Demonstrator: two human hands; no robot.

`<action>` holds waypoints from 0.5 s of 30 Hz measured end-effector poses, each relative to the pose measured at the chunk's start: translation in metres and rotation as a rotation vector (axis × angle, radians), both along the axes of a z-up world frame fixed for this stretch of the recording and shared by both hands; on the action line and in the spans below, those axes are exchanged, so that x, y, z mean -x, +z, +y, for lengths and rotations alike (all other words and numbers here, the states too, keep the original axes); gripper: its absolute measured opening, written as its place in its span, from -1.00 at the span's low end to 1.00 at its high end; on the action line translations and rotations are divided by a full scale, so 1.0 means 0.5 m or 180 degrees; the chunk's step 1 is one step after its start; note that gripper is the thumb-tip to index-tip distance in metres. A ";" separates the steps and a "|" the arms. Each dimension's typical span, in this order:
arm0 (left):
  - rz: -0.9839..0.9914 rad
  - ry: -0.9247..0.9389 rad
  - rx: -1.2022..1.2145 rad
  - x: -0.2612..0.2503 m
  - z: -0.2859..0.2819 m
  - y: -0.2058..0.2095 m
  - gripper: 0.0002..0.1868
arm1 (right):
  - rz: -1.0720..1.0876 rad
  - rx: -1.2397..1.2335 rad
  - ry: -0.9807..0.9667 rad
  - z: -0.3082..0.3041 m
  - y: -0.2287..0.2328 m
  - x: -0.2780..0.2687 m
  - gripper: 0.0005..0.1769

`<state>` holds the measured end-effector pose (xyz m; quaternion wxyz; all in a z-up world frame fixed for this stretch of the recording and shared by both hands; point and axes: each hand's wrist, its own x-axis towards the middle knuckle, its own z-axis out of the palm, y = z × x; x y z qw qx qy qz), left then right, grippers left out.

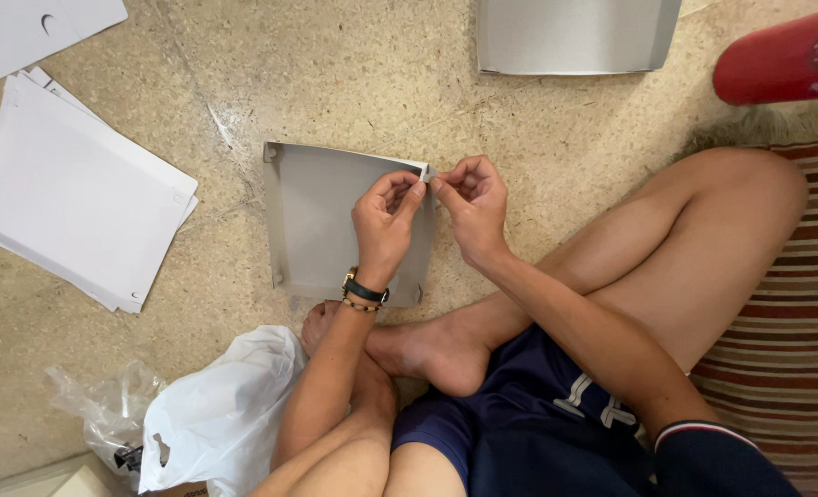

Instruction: The person assembles a white cardboard box by folding up the sides and interlocking the corners by hand while sitting on the floor.

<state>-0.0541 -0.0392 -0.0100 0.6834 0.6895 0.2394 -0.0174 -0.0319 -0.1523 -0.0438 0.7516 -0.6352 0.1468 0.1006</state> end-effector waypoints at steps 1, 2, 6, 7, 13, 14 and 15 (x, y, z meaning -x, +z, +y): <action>0.0000 -0.0001 0.0001 0.001 0.000 -0.004 -0.91 | 0.0000 0.0001 -0.0001 -0.001 -0.003 0.001 -0.73; 0.0011 -0.0009 0.0036 0.002 0.001 -0.009 -0.91 | 0.0006 -0.0022 -0.0013 -0.001 -0.007 0.002 -0.73; 0.0024 -0.0053 0.0067 0.002 0.001 -0.015 -0.91 | 0.0074 -0.0141 -0.0078 -0.002 -0.012 0.004 -0.72; 0.0024 -0.0053 0.0068 0.003 0.001 -0.015 -0.91 | 0.0074 -0.0140 -0.0079 -0.002 -0.010 0.003 -0.72; 0.0004 -0.0017 0.0105 0.002 0.000 -0.012 -0.92 | 0.0033 -0.0068 0.0035 -0.004 0.002 -0.002 -0.73; -0.0006 -0.0011 0.0067 0.002 0.000 -0.011 -0.92 | 0.0014 -0.0008 0.0112 -0.005 0.004 -0.004 -0.74; -0.0019 -0.0005 0.0032 0.001 0.000 -0.009 -0.91 | -0.0007 0.0056 0.0188 -0.007 0.006 -0.005 -0.74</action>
